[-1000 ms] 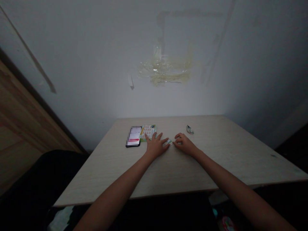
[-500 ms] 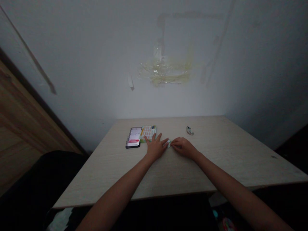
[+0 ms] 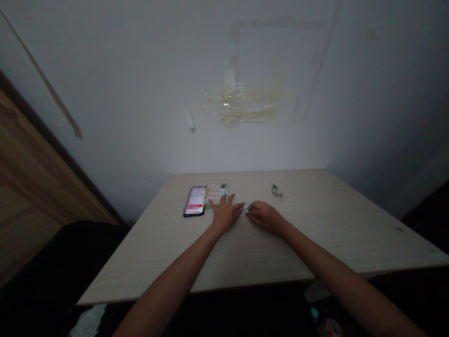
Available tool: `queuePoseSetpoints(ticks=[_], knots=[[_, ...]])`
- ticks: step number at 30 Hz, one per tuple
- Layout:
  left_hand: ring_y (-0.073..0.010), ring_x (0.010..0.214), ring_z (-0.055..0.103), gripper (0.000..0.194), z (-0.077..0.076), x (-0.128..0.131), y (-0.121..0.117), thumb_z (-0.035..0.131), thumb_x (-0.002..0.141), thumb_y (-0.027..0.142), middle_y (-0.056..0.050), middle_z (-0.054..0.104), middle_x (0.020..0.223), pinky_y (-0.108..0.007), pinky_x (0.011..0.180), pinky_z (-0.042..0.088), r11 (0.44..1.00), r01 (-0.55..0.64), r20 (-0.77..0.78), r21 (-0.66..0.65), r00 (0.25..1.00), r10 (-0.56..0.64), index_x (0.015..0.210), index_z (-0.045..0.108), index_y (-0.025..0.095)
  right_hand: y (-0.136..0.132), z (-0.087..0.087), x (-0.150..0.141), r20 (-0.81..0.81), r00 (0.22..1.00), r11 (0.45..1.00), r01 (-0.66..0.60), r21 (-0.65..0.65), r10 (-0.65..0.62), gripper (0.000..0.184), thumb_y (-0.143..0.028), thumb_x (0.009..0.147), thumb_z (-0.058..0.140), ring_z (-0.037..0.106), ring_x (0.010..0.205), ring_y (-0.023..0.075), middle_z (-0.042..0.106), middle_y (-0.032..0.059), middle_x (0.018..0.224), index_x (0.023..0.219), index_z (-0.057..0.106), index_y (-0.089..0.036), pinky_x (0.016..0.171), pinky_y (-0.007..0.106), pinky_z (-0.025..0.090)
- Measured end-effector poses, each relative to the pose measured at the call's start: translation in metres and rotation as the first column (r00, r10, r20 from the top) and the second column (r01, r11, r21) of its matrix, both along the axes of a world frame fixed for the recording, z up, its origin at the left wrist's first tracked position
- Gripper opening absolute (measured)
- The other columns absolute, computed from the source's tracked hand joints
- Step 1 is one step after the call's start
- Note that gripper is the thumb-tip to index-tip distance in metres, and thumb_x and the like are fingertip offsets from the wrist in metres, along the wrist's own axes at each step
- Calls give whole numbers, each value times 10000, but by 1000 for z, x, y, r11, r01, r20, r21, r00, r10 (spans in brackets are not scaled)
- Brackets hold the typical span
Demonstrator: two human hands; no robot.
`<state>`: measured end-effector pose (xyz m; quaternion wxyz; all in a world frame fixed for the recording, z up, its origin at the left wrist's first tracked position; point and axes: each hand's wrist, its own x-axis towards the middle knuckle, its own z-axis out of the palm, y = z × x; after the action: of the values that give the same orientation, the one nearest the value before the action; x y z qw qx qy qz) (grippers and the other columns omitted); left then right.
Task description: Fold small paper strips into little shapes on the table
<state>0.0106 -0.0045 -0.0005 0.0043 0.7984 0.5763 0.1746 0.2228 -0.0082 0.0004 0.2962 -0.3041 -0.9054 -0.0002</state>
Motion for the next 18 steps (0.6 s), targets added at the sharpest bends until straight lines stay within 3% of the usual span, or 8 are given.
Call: queuePoseSetpoints(ticks=[5,11,18], knots=[[-372,1427,268,279,3,-9,4,541,913,520,4,441,1515,-837,1026,13,999,14,12,40,1000,-15,1146,684,468,-1,4,-1,-31,1000,998,-3,-56,1,228,-179,939,514,640,961,195,715,98,1004,961,741,-176,878,329,516],[-341,1410,302,213,6,-13,10,557,921,461,27,462,1501,-811,1055,11,995,71,25,71,997,-73,1029,735,420,-3,5,0,16,998,995,56,-82,-55,218,-216,941,521,662,919,194,737,89,981,999,729,-185,861,326,515],[-332,1392,325,124,9,-12,21,636,881,417,69,465,1496,-812,1055,13,992,92,57,84,994,-97,916,753,394,-1,2,1,-34,998,994,46,-99,-50,203,-209,932,538,668,914,172,738,80,1005,970,737,-194,865,300,510]])
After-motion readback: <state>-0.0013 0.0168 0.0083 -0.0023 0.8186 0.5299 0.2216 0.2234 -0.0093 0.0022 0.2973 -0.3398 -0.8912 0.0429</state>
